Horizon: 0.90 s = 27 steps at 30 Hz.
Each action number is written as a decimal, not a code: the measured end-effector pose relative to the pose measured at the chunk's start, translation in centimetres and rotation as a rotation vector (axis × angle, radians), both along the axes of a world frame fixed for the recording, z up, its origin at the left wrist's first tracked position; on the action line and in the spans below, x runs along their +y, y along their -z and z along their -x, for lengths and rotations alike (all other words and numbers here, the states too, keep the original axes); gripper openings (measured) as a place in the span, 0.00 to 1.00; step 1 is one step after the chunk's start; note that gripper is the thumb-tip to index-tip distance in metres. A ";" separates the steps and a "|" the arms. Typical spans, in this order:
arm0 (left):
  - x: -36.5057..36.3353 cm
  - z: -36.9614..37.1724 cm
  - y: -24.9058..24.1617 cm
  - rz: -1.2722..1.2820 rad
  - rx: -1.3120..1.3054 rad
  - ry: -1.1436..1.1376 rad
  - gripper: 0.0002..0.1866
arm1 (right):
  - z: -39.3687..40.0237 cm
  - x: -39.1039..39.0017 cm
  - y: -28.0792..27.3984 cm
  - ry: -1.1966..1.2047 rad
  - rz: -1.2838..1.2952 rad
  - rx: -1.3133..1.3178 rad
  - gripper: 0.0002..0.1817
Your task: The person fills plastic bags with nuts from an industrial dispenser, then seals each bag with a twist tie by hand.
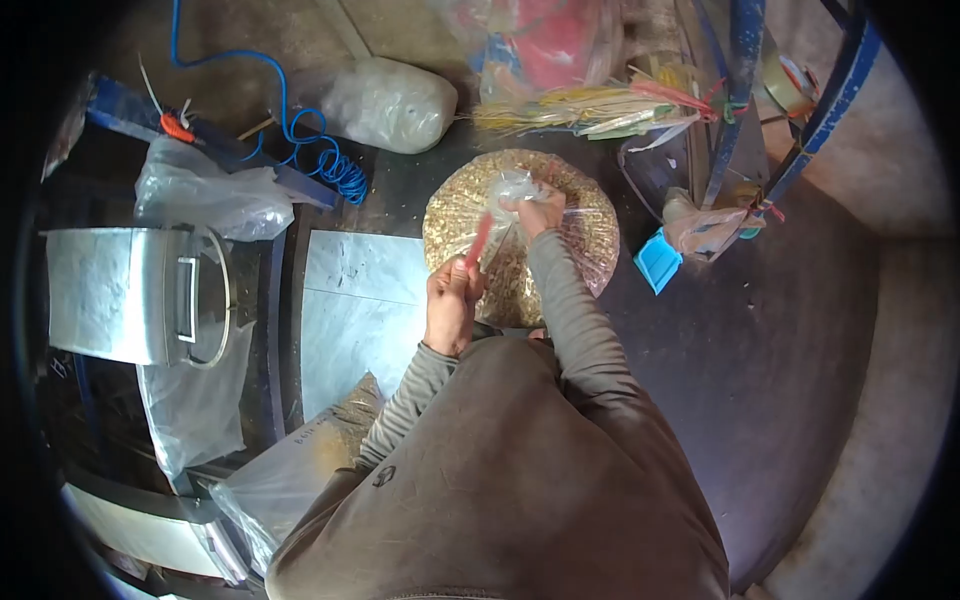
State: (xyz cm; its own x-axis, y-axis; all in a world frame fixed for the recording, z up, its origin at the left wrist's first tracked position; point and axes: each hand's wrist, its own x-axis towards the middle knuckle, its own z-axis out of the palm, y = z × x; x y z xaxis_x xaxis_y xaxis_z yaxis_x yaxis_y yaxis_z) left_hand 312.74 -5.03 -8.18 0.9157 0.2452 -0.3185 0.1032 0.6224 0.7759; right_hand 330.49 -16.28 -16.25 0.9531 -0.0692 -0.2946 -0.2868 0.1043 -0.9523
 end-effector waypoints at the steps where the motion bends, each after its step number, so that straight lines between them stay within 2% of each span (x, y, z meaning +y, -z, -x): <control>1: -0.2 0.5 -0.8 -0.016 0.023 0.006 0.19 | -1.1 -0.2 4.1 -0.066 0.037 -0.121 0.21; 2: -0.4 0.9 -1.3 -0.030 0.049 0.015 0.19 | -1.1 0.1 3.7 -0.078 0.040 -0.121 0.21; 4: -0.4 1.8 -1.6 -0.046 0.052 0.019 0.19 | -0.7 0.6 1.9 -0.132 0.438 -0.144 0.24; 5: -0.4 2.3 -1.6 -0.076 0.063 0.042 0.19 | -0.3 1.0 1.5 -0.142 0.441 -0.142 0.24; 7: -0.4 3.4 -1.6 -0.113 0.082 0.062 0.20 | 0.8 2.2 1.2 -0.019 0.929 -0.249 0.22; 8: -0.6 3.7 -1.7 -0.193 0.086 0.087 0.20 | 1.5 2.1 1.2 -0.022 0.924 -0.248 0.22; 10: -0.5 3.7 -2.1 -0.315 0.061 0.144 0.20 | 2.8 0.9 1.1 -0.134 0.862 -0.405 0.32; 11: -0.3 3.9 -2.2 -0.337 0.062 0.191 0.20 | 3.1 -0.7 1.6 -0.273 0.726 -0.464 0.35; 12: 0.0 3.8 -2.2 -0.359 0.063 0.242 0.19 | 3.8 -1.0 1.1 -0.271 0.722 -0.467 0.35; 14: -0.8 3.0 -3.3 -0.442 -0.030 0.284 0.19 | 6.7 -2.4 -1.2 -0.015 0.489 -0.610 0.32; 16: -1.9 1.4 -4.5 -0.515 -0.137 0.327 0.19 | 10.1 -4.4 -3.3 -0.026 0.678 -0.529 0.32; 17: -2.4 0.6 -5.1 -0.594 -0.232 0.507 0.17 | 11.6 -5.0 -2.3 -0.023 0.686 -0.525 0.32; 18: -3.0 0.1 -5.4 -0.669 -0.327 0.691 0.16 | 13.5 -5.0 -0.4 0.007 0.336 -0.541 0.28; 19: -4.3 -1.0 -5.3 -0.656 -0.474 0.728 0.13 | 14.6 -4.6 0.6 0.039 -0.017 -0.551 0.26; 20: -5.3 -2.2 -5.4 -0.653 -0.478 0.736 0.13 | 14.9 -3.2 -1.4 0.047 -0.013 -0.551 0.26; 22: -6.9 -4.9 -6.2 -1.303 -0.726 0.813 0.10 | 14.3 -0.1 -7.7 0.369 -0.611 -0.485 0.28; 23: -7.3 -7.1 -7.3 -1.146 -0.621 1.005 0.09 | 13.2 -2.7 -2.8 0.245 -0.368 -0.460 0.37; 24: -7.6 -9.7 -8.1 -0.980 -0.514 1.186 0.09 | 12.4 -4.1 -1.7 0.253 -0.358 -0.462 0.37; 26: -9.6 -15.6 -3.1 -0.661 -0.778 0.946 0.08 | 10.6 -6.1 -0.7 0.250 -0.141 -0.277 0.22; 27: -9.6 -19.4 -1.7 -0.787 -0.773 0.912 0.08 | 9.9 -6.4 -0.5 0.250 -0.032 -0.181 0.15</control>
State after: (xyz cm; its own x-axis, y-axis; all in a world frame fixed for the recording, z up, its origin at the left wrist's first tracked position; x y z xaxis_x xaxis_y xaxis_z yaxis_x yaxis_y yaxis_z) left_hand 332.10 -14.60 -6.46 0.7239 -0.6375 0.2639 -0.3741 -0.0412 0.9265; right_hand 320.61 -22.72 -15.78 0.9450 -0.3012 -0.1276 -0.0749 0.1806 -0.9807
